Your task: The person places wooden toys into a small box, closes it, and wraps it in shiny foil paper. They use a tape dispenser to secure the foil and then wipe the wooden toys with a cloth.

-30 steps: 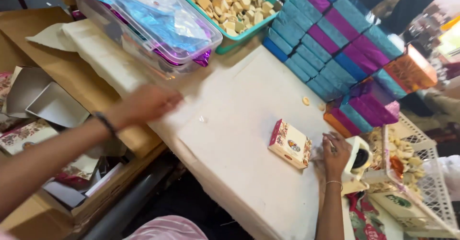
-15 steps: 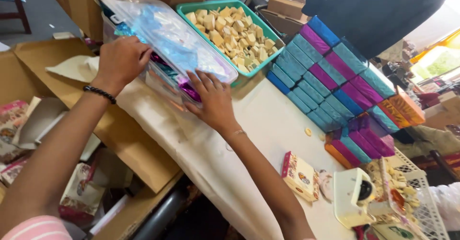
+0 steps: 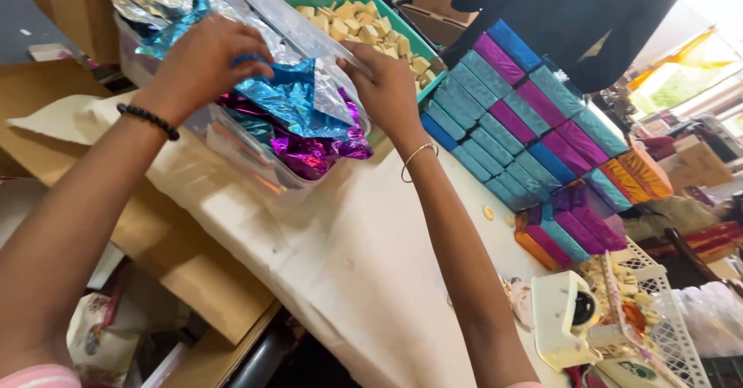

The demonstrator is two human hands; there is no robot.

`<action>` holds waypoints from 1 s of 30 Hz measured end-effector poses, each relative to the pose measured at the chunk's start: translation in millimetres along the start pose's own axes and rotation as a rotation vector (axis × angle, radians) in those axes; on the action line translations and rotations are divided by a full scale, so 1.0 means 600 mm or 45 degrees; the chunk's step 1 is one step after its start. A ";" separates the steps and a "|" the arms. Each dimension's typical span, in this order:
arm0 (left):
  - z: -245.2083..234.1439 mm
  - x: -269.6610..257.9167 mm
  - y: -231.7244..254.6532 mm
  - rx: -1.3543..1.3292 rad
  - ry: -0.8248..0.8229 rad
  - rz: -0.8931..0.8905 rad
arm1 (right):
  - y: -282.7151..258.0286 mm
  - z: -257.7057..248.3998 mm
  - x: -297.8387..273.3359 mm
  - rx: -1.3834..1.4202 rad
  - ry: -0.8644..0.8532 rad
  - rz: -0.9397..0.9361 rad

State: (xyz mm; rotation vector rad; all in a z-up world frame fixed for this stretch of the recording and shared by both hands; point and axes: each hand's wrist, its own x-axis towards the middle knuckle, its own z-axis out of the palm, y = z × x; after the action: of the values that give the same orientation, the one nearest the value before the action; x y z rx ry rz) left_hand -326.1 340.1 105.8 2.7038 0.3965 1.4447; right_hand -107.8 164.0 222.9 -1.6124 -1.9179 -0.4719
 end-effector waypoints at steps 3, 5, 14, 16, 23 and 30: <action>0.019 0.037 -0.006 0.189 0.020 0.034 | 0.022 0.003 0.009 0.065 0.013 -0.042; 0.042 0.057 -0.009 0.346 -0.025 0.051 | 0.021 0.000 0.015 0.054 0.005 -0.014; -0.098 -0.018 0.040 0.551 0.098 0.286 | 0.034 0.011 0.017 0.046 0.109 -0.072; -0.166 -0.054 0.089 0.566 0.175 0.308 | 0.018 0.013 0.011 0.088 0.063 0.008; -0.231 -0.212 0.147 0.338 0.208 -0.318 | -0.022 0.038 -0.026 -0.081 -0.028 0.016; -0.228 -0.361 0.141 0.065 0.155 -0.755 | -0.062 0.139 -0.107 -0.106 -0.042 -0.162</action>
State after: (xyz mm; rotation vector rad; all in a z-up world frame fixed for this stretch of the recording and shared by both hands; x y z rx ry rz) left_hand -536.8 194.4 21.2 2.2355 1.1353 1.4161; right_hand -155.0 157.8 122.0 -1.5640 -2.0588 -0.5879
